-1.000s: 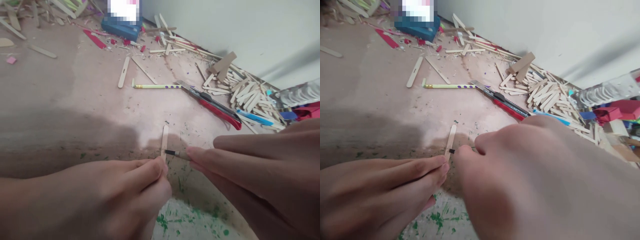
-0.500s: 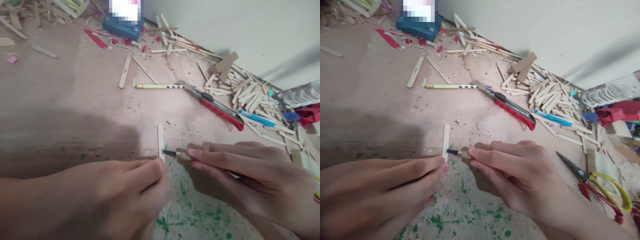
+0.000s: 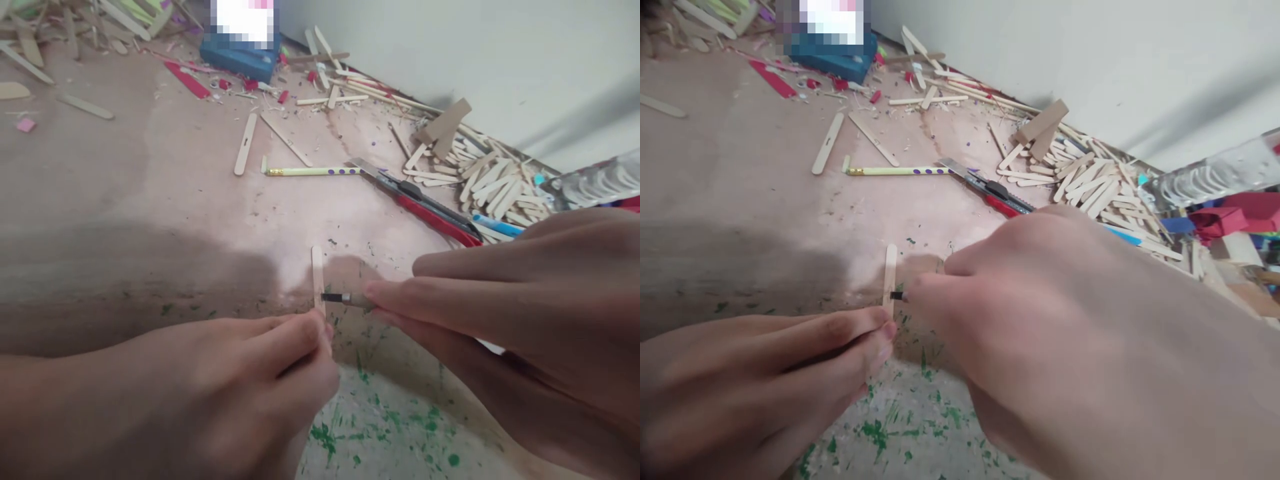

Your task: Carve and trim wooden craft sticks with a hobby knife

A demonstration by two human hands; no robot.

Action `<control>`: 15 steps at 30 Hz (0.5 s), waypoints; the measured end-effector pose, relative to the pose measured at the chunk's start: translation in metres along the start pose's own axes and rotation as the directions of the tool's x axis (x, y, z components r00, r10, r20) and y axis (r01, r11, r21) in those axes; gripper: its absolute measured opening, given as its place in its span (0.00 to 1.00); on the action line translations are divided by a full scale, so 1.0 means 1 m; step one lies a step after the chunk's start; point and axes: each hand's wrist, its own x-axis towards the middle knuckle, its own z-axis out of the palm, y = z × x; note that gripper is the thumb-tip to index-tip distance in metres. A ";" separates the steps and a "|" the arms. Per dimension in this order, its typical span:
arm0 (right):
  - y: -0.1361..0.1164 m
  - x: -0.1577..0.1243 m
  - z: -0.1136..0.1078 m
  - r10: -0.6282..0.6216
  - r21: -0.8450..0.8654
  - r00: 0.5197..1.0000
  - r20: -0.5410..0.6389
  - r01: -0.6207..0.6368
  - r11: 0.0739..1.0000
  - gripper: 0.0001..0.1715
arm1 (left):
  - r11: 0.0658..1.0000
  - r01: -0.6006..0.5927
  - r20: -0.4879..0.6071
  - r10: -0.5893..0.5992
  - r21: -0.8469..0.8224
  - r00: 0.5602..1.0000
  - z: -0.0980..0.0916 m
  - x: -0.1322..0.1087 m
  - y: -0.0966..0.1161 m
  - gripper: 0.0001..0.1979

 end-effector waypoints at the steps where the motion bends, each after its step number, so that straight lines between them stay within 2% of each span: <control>1: 0.000 -0.001 0.002 0.027 0.032 1.000 -0.001 -0.027 0.999 0.16 | 0.999 -0.032 0.006 0.032 0.007 0.999 -0.001 0.001 -0.004 0.15; 3: -0.001 -0.003 0.008 0.093 0.123 0.995 -0.027 -0.089 0.988 0.15 | 0.993 -0.118 0.006 0.118 0.004 0.993 -0.004 0.004 -0.012 0.14; 5: -0.001 -0.006 0.017 0.122 0.190 0.989 -0.085 -0.104 0.976 0.21 | 0.984 -0.176 0.004 0.176 -0.006 0.984 -0.006 0.005 -0.016 0.15; 7: 0.000 -0.007 0.027 0.116 0.214 0.984 -0.137 -0.085 0.973 0.25 | 0.991 -0.132 0.002 0.132 0.014 0.991 -0.005 0.003 -0.014 0.15; 10: 0.004 -0.011 0.038 0.103 0.265 0.977 -0.187 -0.051 0.963 0.15 | 1.000 -0.023 -0.006 0.023 0.009 1.000 -0.004 -0.004 -0.005 0.07; 12: 0.009 -0.014 0.043 0.127 0.304 0.973 -0.194 -0.063 0.951 0.11 | 0.999 -0.021 0.030 0.022 -0.035 0.999 -0.006 -0.007 -0.003 0.02; 15: 0.014 -0.020 0.047 0.163 0.311 0.965 -0.206 -0.093 0.946 0.11 | 0.995 -0.066 0.091 0.072 -0.069 0.993 -0.009 -0.006 -0.007 0.05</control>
